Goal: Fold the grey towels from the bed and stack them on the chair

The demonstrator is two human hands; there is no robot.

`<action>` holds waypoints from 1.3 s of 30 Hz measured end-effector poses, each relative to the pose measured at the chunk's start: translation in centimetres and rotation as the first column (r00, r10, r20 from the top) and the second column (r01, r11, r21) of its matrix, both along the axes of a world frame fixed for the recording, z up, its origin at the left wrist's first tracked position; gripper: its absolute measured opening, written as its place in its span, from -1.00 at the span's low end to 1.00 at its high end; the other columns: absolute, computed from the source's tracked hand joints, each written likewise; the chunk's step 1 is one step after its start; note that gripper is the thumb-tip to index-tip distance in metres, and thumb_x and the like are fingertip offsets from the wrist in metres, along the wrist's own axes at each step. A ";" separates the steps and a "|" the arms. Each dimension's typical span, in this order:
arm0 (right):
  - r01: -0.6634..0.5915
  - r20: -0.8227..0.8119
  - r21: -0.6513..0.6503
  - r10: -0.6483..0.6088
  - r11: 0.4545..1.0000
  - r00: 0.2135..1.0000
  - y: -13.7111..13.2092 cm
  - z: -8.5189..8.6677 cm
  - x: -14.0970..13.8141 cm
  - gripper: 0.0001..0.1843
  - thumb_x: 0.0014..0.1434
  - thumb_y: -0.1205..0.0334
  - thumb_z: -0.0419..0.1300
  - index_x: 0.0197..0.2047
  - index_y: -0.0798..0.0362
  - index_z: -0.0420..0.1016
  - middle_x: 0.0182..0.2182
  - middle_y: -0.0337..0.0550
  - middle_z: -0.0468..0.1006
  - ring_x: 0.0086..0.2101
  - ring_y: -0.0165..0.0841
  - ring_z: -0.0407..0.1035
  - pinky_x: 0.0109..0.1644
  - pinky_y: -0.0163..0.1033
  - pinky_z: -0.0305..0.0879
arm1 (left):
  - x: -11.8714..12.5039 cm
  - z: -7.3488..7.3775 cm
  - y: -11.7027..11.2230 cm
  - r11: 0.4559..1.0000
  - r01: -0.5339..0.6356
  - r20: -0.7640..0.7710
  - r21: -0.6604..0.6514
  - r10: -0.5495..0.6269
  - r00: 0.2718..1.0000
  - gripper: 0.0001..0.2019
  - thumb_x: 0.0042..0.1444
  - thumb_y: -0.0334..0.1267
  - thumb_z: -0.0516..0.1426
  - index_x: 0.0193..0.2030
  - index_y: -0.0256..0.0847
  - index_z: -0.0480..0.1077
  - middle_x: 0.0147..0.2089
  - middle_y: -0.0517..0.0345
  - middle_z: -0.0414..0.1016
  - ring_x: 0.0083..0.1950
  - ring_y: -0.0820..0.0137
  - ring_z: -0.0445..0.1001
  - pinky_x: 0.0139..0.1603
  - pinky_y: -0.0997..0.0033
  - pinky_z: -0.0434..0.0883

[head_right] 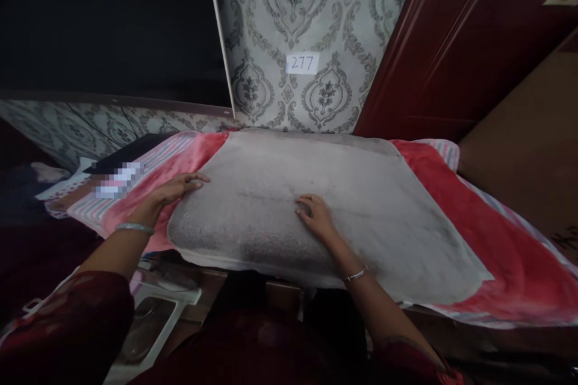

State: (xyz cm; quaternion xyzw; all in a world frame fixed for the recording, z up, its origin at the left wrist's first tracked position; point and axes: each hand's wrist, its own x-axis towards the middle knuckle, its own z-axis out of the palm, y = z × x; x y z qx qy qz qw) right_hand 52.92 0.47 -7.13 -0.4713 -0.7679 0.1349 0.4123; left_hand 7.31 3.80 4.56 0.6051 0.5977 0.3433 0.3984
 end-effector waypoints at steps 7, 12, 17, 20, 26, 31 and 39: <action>0.046 0.103 0.088 -0.055 0.995 0.993 -0.6 0.6 -0.3 -0.48 0.19 -0.06 0.29 0.17 -0.05 0.55 0.11 0.07 0.51 0.11 0.00 0.35 0.22 0.19 0.30 | -0.6 0.8 -0.7 0.999 -0.052 0.304 0.017 0.045 0.952 -0.47 -0.28 -0.05 0.43 -0.12 -0.18 0.56 -0.30 0.16 0.46 -0.37 0.42 0.31 -0.36 0.40 0.27; 0.071 0.173 0.064 -0.081 0.995 0.982 -0.7 0.7 -0.5 -0.68 0.26 0.04 0.24 0.02 -0.07 0.64 -0.12 0.00 0.57 -0.05 -0.08 0.40 0.07 0.08 0.36 | -0.4 1.1 -0.6 0.999 -0.032 0.232 0.040 0.022 0.972 -0.37 -0.27 0.02 0.42 0.00 -0.18 0.55 -0.25 0.14 0.49 -0.33 0.41 0.34 -0.34 0.43 0.28; 0.083 0.191 0.067 -0.095 0.994 0.977 -0.6 1.9 -1.3 -0.56 0.20 0.02 0.31 0.12 -0.05 0.57 -0.04 0.01 0.54 -0.02 -0.09 0.38 0.07 0.02 0.32 | -0.2 2.7 -1.5 0.991 -0.057 0.247 0.122 0.025 0.969 -0.41 -0.23 0.04 0.42 -0.03 -0.15 0.56 -0.27 0.16 0.49 -0.37 0.43 0.34 -0.39 0.46 0.27; 0.079 0.231 0.074 -0.094 0.994 0.968 -0.3 2.6 -2.5 -0.60 0.21 0.07 0.32 0.10 -0.06 0.57 -0.08 -0.01 0.54 -0.04 -0.11 0.36 0.03 -0.03 0.29 | -0.1 2.9 -1.7 0.987 -0.076 0.258 0.144 0.037 0.965 -0.44 -0.24 0.03 0.42 -0.07 -0.16 0.56 -0.31 0.16 0.48 -0.40 0.43 0.33 -0.40 0.45 0.28; 0.146 0.233 0.106 -0.167 0.984 0.958 -0.1 2.6 -4.0 -0.94 0.29 0.30 0.20 -0.23 0.01 0.51 -0.27 -0.07 0.51 -0.18 -0.20 0.32 -0.08 -0.14 0.22 | -0.8 1.8 -1.1 0.990 -0.056 0.137 0.126 0.039 0.990 -0.42 -0.23 0.09 0.38 -0.07 -0.16 0.55 -0.29 0.17 0.47 -0.36 0.42 0.34 -0.38 0.43 0.27; 0.183 0.238 0.244 -0.241 0.952 0.941 -1.0 2.7 -4.2 -0.90 0.33 0.34 0.13 -0.22 0.01 0.46 -0.21 -0.02 0.52 -0.14 -0.17 0.30 -0.07 -0.12 0.19 | -1.0 1.2 -0.9 0.972 -0.068 0.028 0.226 0.064 0.998 -0.43 -0.21 0.14 0.34 -0.07 -0.15 0.56 -0.17 0.11 0.52 -0.24 0.34 0.38 -0.29 0.39 0.33; 0.186 0.279 0.163 -0.226 0.969 0.933 -0.9 2.1 -4.9 -0.89 0.33 0.38 0.12 -0.20 0.03 0.45 -0.23 -0.02 0.52 -0.15 -0.18 0.34 -0.06 -0.14 0.22 | -1.1 -2.5 -0.6 0.973 -0.163 -0.217 0.166 0.197 0.956 -0.54 -0.13 0.11 0.21 -0.19 -0.19 0.55 -0.23 0.05 0.58 -0.19 0.19 0.48 -0.16 0.24 0.43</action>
